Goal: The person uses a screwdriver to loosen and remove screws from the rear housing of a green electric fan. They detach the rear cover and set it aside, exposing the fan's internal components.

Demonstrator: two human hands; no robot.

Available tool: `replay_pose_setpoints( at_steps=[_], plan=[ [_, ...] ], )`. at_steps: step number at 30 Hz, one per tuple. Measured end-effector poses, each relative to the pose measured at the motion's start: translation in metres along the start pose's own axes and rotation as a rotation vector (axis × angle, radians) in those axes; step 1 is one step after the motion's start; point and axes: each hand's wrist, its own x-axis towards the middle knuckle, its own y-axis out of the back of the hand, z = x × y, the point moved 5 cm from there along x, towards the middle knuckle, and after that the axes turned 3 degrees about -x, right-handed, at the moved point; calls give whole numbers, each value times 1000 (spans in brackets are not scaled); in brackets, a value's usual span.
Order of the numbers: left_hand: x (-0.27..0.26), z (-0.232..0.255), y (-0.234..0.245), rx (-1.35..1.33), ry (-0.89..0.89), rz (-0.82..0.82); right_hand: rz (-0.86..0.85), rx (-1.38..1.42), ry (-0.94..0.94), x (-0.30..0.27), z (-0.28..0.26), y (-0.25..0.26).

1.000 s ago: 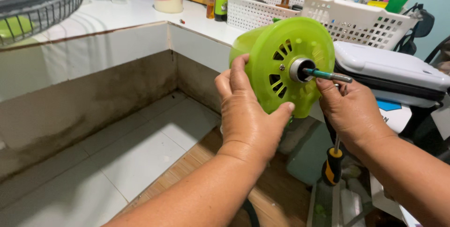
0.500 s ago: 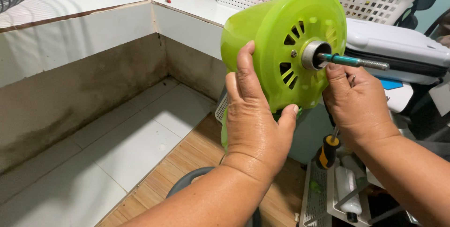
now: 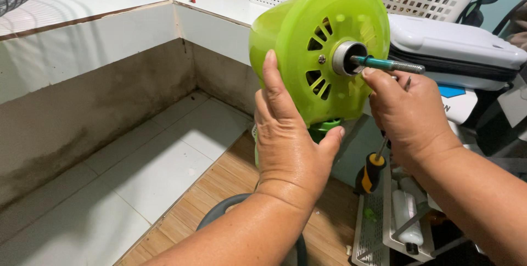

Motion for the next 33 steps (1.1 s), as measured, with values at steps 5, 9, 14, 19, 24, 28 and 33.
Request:
replay_pose_setpoints(
  at_steps=[5,9,14,19,24,28,33],
  plan=[
    [5,0,-4,48,10,-24,33,78,-107,5,2,0],
    [8,-3,-7,77,37,-44,-37,150,-121,8,0,-1],
    [6,-9,-8,24,48,-61,50,-6,-46,8,-5,3],
    [4,-7,-7,-24,29,-57,100,-12,1,3,1,6],
    [20,-20,-11,50,5,-71,120,-4,15,18,-1,-2],
    [28,-29,-3,234,24,-57,154,-77,20,25,-3,-9],
    [71,2,33,270,-451,51,97,8,79,7,2,-6]
  ],
)
